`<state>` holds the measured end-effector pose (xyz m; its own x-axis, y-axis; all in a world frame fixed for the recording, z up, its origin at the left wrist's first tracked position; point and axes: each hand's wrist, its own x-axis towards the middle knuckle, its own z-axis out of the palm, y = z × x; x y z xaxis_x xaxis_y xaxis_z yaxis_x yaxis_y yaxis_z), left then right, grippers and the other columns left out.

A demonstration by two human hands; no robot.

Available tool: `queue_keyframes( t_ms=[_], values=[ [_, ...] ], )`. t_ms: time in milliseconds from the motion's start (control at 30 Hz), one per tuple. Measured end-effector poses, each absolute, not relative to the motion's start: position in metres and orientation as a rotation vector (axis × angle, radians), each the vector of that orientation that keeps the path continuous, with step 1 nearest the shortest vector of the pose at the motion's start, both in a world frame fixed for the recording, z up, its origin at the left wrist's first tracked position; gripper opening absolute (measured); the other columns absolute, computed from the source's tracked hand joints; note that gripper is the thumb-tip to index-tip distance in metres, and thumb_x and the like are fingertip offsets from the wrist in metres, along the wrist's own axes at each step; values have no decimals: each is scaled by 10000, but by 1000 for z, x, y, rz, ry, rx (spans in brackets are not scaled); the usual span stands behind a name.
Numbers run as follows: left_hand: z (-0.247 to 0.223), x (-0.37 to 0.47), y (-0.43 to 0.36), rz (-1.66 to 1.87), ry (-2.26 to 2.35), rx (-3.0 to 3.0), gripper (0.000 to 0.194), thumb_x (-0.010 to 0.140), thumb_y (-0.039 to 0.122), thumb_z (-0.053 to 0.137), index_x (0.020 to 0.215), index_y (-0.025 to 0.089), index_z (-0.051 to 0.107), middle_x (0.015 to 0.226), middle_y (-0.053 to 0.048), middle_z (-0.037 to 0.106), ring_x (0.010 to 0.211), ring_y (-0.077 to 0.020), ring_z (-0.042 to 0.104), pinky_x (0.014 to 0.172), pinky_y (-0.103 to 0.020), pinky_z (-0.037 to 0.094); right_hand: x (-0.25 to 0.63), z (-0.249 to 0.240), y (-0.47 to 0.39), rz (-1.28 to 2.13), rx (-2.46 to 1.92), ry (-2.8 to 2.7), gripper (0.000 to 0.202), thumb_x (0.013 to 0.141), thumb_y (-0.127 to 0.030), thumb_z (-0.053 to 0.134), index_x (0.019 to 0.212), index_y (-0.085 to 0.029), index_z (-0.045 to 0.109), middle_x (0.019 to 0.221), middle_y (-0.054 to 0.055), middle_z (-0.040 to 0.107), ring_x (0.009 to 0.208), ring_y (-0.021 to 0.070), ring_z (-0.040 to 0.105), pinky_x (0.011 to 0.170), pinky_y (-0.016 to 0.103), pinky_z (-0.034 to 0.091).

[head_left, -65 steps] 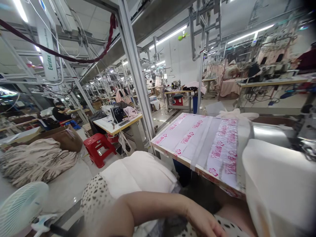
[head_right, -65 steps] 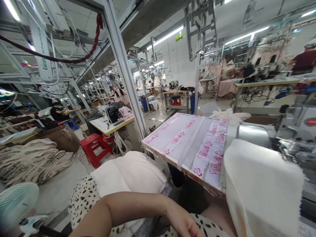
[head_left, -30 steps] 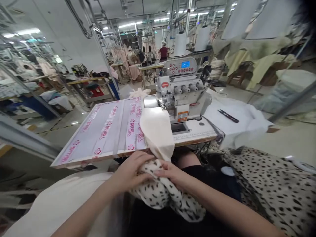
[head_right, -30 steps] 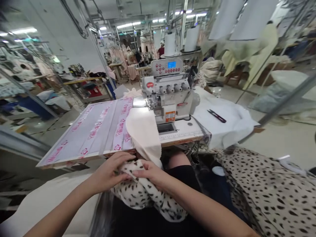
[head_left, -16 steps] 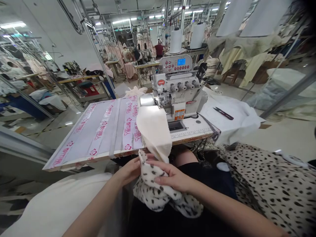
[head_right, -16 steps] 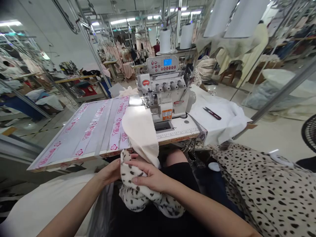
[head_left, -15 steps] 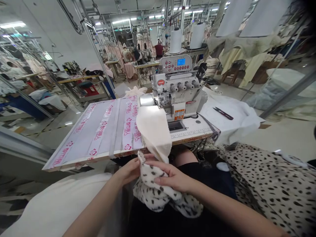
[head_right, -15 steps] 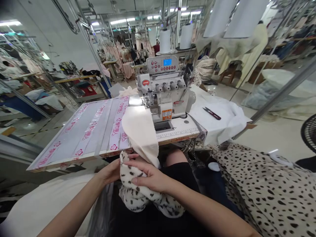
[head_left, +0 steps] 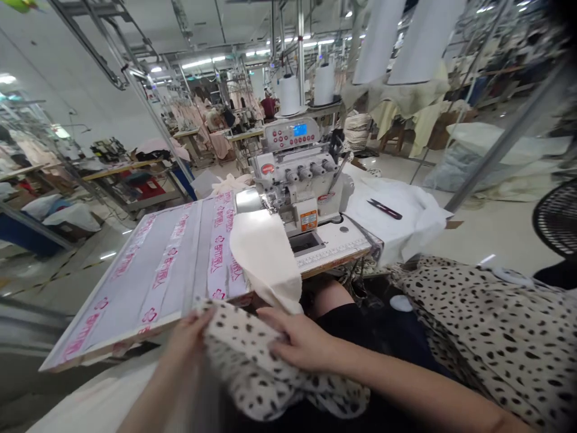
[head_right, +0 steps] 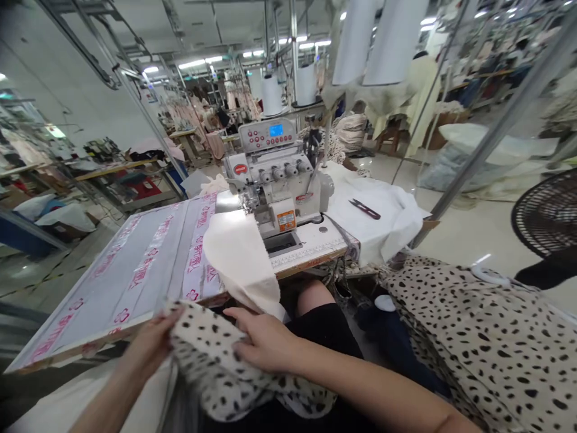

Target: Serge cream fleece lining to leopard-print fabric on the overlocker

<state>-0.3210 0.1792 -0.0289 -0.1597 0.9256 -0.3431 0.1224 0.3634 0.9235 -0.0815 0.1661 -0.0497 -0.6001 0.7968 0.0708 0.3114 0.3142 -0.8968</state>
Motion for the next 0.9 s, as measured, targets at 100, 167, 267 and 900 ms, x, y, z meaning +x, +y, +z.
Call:
queue_keyframes(
  t_ms=[100, 167, 267, 900],
  values=[
    [36, -318, 220, 1179, 1916, 1129, 458, 609, 522, 671, 922, 194, 604, 694, 22, 632, 587, -137, 549, 541, -253, 438, -92, -32, 181, 1086, -989, -2056, 254, 761, -245, 555, 1006, -181, 567, 713, -16, 562, 595, 109, 479, 574, 207, 374],
    [73, -296, 258, 1401, 2052, 1694, 413, 653, 506, 638, 872, 157, 639, 733, 29, 613, 682, -123, 530, 609, -216, 397, -96, -21, 192, 1033, -923, -1973, 108, 781, -274, 548, 822, -175, 560, 647, -38, 497, 589, 92, 445, 544, 185, 334],
    [92, -247, 313, 1066, 1627, 2230, 331, 705, 467, 590, 796, 152, 626, 697, 36, 584, 666, -107, 500, 622, -203, 375, -88, -21, 203, 1047, -941, -1839, 169, 789, -269, 541, 675, -164, 474, 575, -60, 409, 546, 71, 389, 497, 174, 286],
    [53, -224, 346, 476, 1563, 2092, 309, 761, 489, 507, 780, 182, 532, 663, 14, 511, 614, -126, 462, 555, -224, 343, -57, -69, 239, 1093, -847, -1790, 403, 836, -448, 468, 587, -137, 533, 619, -1, 472, 589, 99, 450, 575, 208, 378]
  ],
)
